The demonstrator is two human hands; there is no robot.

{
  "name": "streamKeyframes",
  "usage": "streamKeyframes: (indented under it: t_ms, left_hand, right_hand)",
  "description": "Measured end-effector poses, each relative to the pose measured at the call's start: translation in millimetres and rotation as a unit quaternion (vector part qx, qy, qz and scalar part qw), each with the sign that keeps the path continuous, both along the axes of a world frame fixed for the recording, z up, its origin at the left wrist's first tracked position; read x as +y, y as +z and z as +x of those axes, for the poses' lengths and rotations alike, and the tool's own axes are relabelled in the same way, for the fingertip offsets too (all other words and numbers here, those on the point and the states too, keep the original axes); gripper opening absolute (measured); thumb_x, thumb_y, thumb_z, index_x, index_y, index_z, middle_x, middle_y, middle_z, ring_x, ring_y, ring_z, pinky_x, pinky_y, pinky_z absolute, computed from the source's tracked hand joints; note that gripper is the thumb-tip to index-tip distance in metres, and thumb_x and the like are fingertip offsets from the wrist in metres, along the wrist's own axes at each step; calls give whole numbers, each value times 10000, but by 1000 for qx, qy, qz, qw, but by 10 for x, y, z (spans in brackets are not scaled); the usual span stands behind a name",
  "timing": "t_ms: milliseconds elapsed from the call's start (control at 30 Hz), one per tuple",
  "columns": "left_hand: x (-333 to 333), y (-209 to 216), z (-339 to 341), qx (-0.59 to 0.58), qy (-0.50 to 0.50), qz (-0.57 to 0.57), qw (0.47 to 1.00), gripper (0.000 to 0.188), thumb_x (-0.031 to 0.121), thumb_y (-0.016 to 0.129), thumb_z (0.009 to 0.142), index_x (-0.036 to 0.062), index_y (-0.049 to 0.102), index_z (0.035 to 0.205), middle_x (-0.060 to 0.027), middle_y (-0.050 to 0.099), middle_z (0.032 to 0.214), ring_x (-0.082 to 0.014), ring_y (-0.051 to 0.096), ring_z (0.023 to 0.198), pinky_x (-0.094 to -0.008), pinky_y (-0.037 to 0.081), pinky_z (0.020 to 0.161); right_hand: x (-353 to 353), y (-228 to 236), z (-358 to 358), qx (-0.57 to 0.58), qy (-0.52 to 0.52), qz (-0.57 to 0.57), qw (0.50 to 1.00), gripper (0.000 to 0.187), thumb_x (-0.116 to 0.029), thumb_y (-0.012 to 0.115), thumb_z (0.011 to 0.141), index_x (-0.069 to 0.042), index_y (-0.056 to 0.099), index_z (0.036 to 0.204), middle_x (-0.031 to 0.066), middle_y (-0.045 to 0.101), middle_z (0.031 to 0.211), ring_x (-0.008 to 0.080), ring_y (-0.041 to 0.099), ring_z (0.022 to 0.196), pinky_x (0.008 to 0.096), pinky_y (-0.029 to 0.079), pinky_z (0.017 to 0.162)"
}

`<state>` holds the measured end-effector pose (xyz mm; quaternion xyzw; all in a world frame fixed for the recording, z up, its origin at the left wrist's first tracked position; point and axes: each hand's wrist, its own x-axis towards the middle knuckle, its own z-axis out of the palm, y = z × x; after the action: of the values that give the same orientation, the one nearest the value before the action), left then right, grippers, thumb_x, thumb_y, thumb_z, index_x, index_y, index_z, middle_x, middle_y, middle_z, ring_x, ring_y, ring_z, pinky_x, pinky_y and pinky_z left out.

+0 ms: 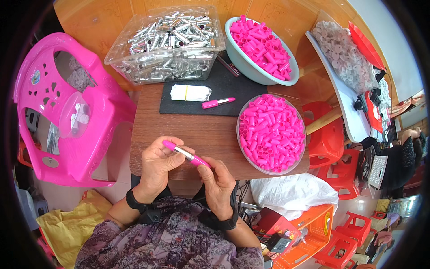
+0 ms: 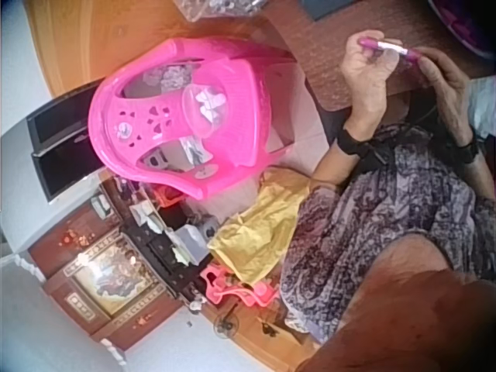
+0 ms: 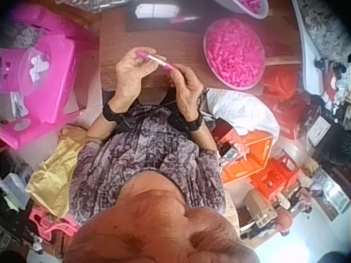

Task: Assembling internal silver mechanisms into pink plastic lipstick outer casings at a workshop table.

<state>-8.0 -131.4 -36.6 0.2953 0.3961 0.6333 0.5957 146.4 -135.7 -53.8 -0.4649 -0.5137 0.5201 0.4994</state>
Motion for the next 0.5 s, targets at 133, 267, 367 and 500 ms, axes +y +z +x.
streamKeyframes:
  t_ms: [133,267,367,500]
  left_hand:
    - [-8,14,-6,1,-3,-10,1000,257,41,681,828,2,553,1047,-186,672,957,-182,646,887,-252,512,774]
    - [-4,-18,-19,-2,-9,-15,1000,250,43,679,831,1,551,1042,-187,673,951,-182,646,884,-253,512,772]
    - [-2,-23,-18,-10,-9,-20,1000,248,47,680,833,0,548,1038,-186,673,940,-182,646,882,-255,512,773]
    - [-6,-29,-5,2,-3,6,1000,256,49,687,827,1,547,1035,-187,671,942,-185,646,881,-263,514,777]
  right_hand:
    - [3,-39,-7,-8,-21,20,1000,218,-84,669,862,30,634,1045,38,588,835,79,536,699,207,432,604]
    - [39,-27,-9,-91,-39,139,985,231,-69,702,828,32,640,1026,48,595,845,91,547,693,211,435,610]
    - [24,17,8,-79,-28,113,990,222,-70,696,835,35,638,1021,50,603,837,93,551,687,212,440,610]
    - [-4,40,16,62,15,-45,997,201,-106,628,900,44,626,1034,45,617,795,84,553,662,208,460,596]
